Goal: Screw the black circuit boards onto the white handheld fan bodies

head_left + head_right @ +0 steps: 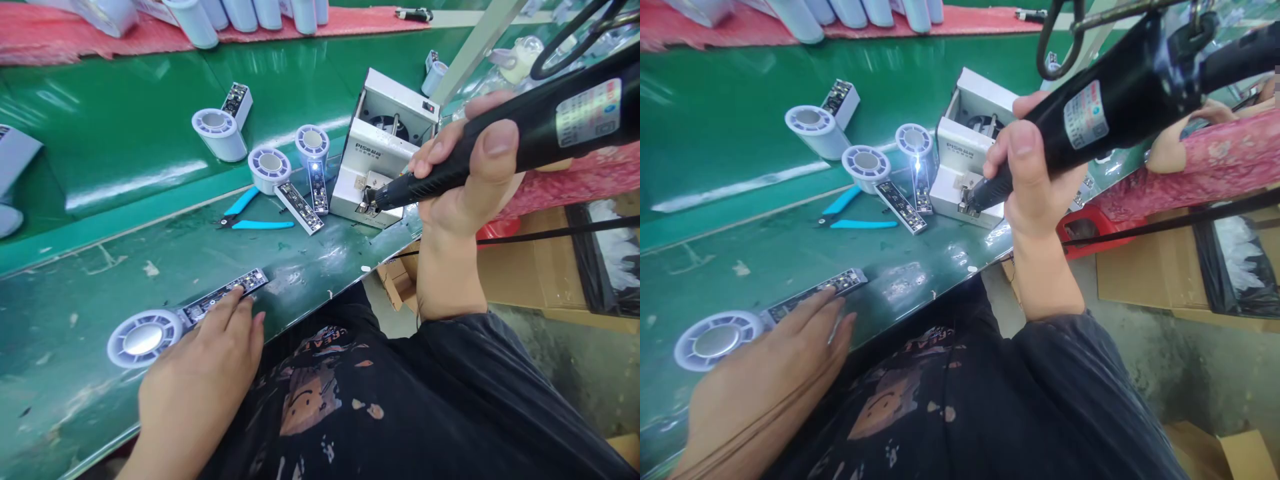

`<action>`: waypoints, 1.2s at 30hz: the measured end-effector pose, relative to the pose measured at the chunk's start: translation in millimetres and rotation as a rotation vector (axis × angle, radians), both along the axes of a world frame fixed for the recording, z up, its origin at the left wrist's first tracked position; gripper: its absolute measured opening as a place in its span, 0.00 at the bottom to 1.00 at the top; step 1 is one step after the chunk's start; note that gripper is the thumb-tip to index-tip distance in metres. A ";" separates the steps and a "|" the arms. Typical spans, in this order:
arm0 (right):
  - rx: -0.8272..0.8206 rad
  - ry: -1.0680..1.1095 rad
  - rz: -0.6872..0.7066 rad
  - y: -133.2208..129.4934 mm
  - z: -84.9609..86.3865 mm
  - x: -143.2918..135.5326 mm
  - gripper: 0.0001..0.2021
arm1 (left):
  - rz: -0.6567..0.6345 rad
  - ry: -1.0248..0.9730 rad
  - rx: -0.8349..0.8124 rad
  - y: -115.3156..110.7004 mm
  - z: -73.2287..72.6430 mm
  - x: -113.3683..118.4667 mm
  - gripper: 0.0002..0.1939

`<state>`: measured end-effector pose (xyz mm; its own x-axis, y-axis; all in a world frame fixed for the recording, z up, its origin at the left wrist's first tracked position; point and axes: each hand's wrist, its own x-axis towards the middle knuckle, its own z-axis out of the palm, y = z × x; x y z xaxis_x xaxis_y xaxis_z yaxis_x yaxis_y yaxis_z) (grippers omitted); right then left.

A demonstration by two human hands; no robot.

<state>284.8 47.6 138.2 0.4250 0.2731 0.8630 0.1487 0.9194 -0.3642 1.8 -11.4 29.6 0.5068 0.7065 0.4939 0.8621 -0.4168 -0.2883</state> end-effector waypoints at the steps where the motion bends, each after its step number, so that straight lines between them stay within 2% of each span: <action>1: -0.012 -0.001 -0.002 0.2 -0.4 -0.5 0.23 | -0.003 -0.004 -0.004 0.1 -0.5 -0.1 0.22; 9: -0.017 -0.014 -0.007 0.3 -4.5 -4.7 0.22 | -0.053 0.036 0.004 -0.2 4.6 -0.1 0.22; 14: -0.041 -0.067 -0.095 0.9 -11.4 -10.4 0.21 | -0.011 0.076 -0.082 -0.6 3.1 -0.3 0.25; 17: 0.012 -0.137 -0.139 6.4 -10.9 -10.8 0.17 | -0.025 0.070 -0.076 -0.1 2.1 0.1 0.24; 20: 0.014 -0.181 -0.064 11.7 -0.4 -7.5 0.18 | -0.067 0.042 -0.015 0.7 1.1 -0.6 0.22; 23: -0.245 -0.160 0.119 6.2 13.8 -9.8 0.23 | -0.058 0.053 -0.048 0.7 -1.7 -1.8 0.21; 25: -0.389 -0.118 0.254 -4.6 18.9 -20.1 0.27 | -0.041 0.042 -0.058 -0.6 -3.5 -1.4 0.21; 28: -0.381 -0.021 0.387 -23.1 15.8 -46.9 0.34 | -0.018 -0.012 -0.019 -3.6 -3.9 2.1 0.19; 32: -0.379 -0.005 0.422 -33.1 -1.6 -86.9 0.33 | 0.004 -0.063 -0.076 -3.6 -2.2 6.0 0.18; 36: -0.348 -0.052 0.410 -23.5 -20.0 -124.1 0.34 | 0.012 -0.081 -0.136 -1.5 -3.4 5.2 0.16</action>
